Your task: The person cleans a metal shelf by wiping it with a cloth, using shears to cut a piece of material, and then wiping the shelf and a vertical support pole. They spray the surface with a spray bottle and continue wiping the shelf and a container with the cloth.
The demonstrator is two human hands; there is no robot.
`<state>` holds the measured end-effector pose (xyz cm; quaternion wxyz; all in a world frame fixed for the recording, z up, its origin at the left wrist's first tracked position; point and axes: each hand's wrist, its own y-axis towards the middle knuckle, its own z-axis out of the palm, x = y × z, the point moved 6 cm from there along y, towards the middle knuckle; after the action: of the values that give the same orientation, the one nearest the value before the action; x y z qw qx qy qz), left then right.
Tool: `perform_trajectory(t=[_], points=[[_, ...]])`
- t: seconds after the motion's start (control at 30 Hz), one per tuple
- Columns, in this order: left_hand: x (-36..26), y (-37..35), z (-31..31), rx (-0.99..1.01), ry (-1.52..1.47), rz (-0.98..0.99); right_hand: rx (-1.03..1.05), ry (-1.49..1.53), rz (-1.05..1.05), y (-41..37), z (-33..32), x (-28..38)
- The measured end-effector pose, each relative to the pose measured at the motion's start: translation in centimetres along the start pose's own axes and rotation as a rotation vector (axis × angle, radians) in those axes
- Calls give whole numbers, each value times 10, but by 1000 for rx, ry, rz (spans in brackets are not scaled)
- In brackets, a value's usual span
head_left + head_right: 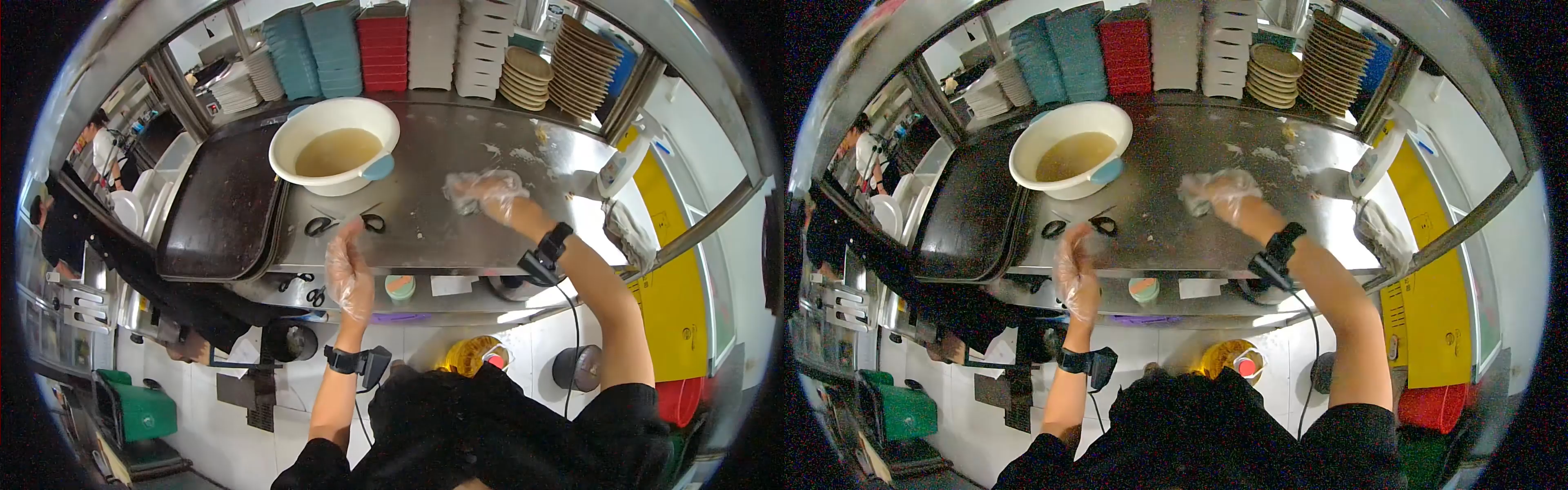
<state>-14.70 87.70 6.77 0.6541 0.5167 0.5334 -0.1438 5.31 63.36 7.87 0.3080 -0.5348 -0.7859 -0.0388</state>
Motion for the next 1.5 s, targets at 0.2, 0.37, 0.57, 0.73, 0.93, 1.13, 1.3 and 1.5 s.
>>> perform_trajectory(t=[0.2,0.37,0.57,0.73,0.93,1.13,1.3,1.5], points=[[20,-2,-9,-36,-51,-45,-140,-386,-204,19,10,18],[-3,2,5,0,49,24,-177,-802,-564,-51,31,45],[11,-4,-9,-41,14,-18,-90,-638,-6,18,17,-43],[6,0,-1,-21,13,31,-59,-667,-138,1,17,48],[-6,5,8,26,13,64,-68,-397,-209,-46,0,51],[-8,23,27,183,12,-114,-320,-356,-217,-77,-11,22],[-22,33,59,360,16,-63,-414,-349,-550,-64,11,1],[-31,60,79,400,138,40,-166,1434,17,-75,24,13]])
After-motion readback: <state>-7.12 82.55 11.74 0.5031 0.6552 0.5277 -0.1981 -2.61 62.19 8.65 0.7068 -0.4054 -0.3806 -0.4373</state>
